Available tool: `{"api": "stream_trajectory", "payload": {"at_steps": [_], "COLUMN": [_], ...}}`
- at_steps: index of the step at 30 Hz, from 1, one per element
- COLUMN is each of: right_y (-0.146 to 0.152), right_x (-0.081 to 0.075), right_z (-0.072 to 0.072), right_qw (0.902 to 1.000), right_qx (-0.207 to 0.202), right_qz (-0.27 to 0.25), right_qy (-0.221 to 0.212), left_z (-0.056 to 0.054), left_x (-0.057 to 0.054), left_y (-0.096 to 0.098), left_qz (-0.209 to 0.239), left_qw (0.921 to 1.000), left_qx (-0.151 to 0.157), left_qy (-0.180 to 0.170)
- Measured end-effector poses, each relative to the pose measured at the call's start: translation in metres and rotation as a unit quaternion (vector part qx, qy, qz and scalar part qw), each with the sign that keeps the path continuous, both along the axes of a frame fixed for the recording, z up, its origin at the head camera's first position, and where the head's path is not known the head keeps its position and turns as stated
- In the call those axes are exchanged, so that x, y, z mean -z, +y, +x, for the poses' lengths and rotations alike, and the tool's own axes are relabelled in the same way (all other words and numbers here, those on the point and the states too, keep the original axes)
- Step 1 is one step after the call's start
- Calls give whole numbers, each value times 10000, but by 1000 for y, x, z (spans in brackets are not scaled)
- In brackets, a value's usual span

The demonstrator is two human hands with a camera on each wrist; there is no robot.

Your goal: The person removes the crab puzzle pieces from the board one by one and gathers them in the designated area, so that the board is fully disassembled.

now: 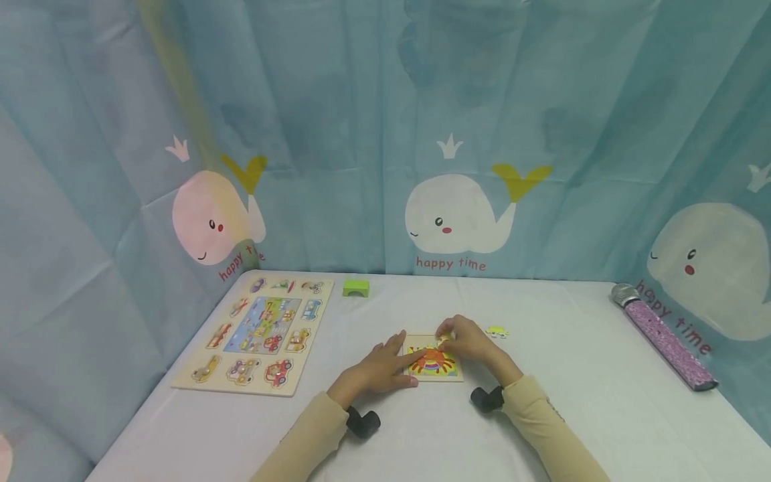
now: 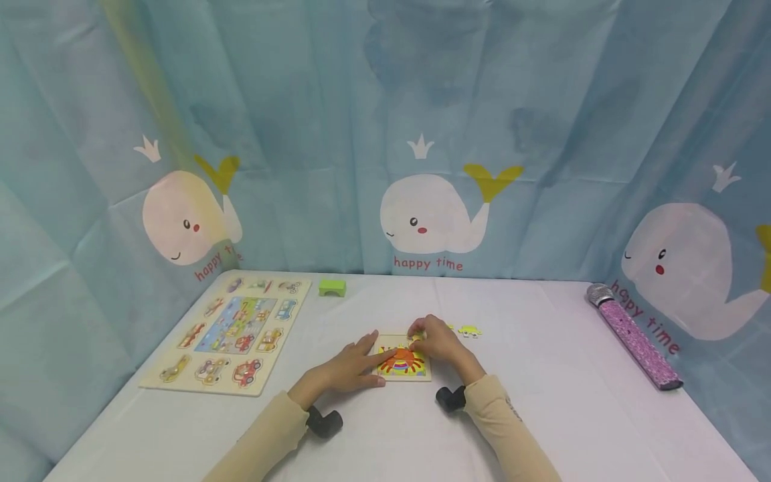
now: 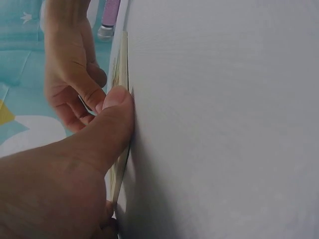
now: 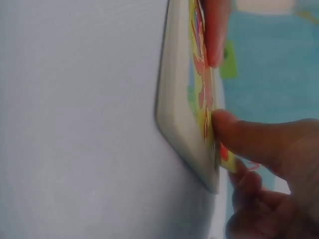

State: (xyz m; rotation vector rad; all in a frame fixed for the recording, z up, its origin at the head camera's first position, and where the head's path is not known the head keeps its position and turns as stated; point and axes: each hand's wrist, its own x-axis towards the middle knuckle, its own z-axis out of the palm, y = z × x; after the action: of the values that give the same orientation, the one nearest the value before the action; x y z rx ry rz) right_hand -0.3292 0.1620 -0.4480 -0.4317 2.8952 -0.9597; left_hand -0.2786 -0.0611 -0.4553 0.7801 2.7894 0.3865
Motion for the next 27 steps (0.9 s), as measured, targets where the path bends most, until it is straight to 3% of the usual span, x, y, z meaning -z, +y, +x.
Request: {"api": "stream_trajectory", "payload": {"at_steps": [6,13,16,27], "right_y": [1,9,13,23], "right_x": [-2,-5,-6,-12], "right_z": [-1,-5,-6,-7], "right_qw": [9998,9991,9982,9939], "right_qx": [146,-361,-402,91], "right_qz": [49,-233,-448,-1063], "right_qy": [-130,-40,-43,-267], "left_z": [0,-1,-2,-2], "left_x": [0,0,-1,-2], "left_y": [0,0,0,0], "left_qz": [3,-47,-40,7], "left_qw": [10000,10000,10000,10000], "left_qx": [0,11,-14,-8], "left_qy": [-28,10,-34,-70]}}
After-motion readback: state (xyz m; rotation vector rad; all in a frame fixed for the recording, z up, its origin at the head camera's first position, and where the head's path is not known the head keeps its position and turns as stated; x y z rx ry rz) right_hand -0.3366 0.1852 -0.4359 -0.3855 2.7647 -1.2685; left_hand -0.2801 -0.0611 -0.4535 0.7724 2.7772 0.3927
